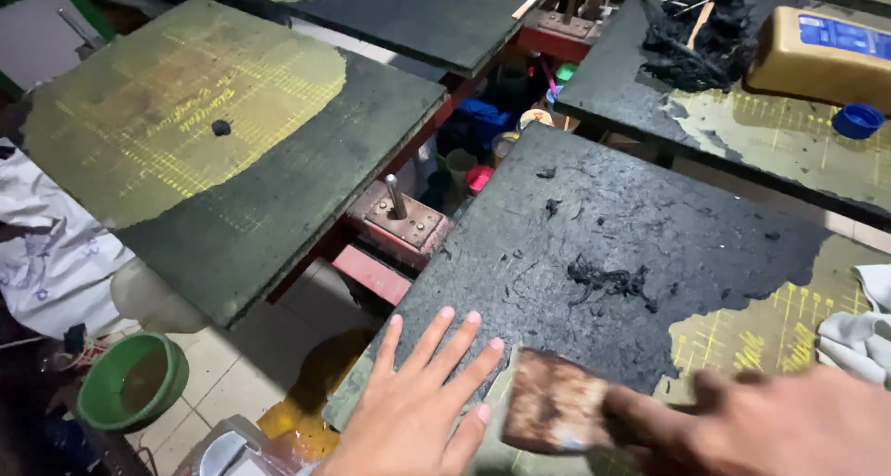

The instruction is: Scraping dried ink or adhesive residue off screen printing platens using a metal scraper.

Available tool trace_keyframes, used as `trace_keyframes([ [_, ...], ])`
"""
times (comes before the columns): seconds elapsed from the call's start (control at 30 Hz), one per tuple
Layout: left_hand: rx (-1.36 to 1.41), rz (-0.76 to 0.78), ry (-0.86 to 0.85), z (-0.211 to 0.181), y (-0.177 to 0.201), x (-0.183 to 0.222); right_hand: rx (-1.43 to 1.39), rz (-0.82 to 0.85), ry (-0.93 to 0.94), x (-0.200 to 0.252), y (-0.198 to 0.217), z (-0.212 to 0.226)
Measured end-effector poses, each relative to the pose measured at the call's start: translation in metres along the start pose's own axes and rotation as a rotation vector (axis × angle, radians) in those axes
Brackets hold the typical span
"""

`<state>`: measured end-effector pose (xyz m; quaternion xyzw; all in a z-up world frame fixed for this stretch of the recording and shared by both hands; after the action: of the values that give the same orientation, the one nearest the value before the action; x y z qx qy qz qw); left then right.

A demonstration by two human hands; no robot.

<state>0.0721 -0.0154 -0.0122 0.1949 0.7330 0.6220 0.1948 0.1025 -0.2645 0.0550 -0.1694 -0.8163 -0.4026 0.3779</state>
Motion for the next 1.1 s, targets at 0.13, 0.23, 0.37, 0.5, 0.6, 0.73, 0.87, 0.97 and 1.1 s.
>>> trace_keyframes([
  [0.13,-0.381,-0.247,0.063,-0.001,-0.017,-0.001,-0.094,0.076,0.175,0.007,0.008,0.006],
  [0.23,-0.697,-0.404,0.132,-0.019,-0.019,0.004,-0.074,0.098,0.134,0.007,0.013,0.007],
  [0.37,-0.506,-0.287,0.167,-0.026,-0.014,0.006,-0.064,0.117,0.093,0.008,0.010,0.007],
  [0.5,-0.475,-0.285,0.172,-0.024,-0.015,0.006,-0.057,0.131,0.078,0.009,0.011,0.009],
  [0.6,-0.625,-0.379,0.146,-0.020,-0.016,0.009,-0.079,0.096,0.193,0.011,0.012,0.014],
  [0.73,-0.860,-0.480,0.169,-0.019,-0.013,0.011,-0.157,0.141,0.218,0.025,0.019,0.016],
  [0.87,0.079,0.629,0.296,-0.019,0.034,-0.016,-0.232,0.120,0.288,0.021,0.009,0.012],
  [0.97,0.176,0.502,0.232,-0.020,0.043,-0.021,-0.317,0.043,0.299,0.018,0.009,0.010],
  [1.1,0.034,0.521,0.183,-0.023,0.029,-0.020,-0.301,0.088,0.273,0.018,0.006,0.014],
])
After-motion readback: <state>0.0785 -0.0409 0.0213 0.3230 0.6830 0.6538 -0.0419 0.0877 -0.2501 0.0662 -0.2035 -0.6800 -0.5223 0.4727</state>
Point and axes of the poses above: each hand's wrist, its own x-axis away from the middle knuckle, its own y-axis out of the back of the hand, z = x × y, the point moved 6 cm from there along -x, towards the middle knuckle, and after that the axes turned 12 degrees about -x, right-handed, at the moved point
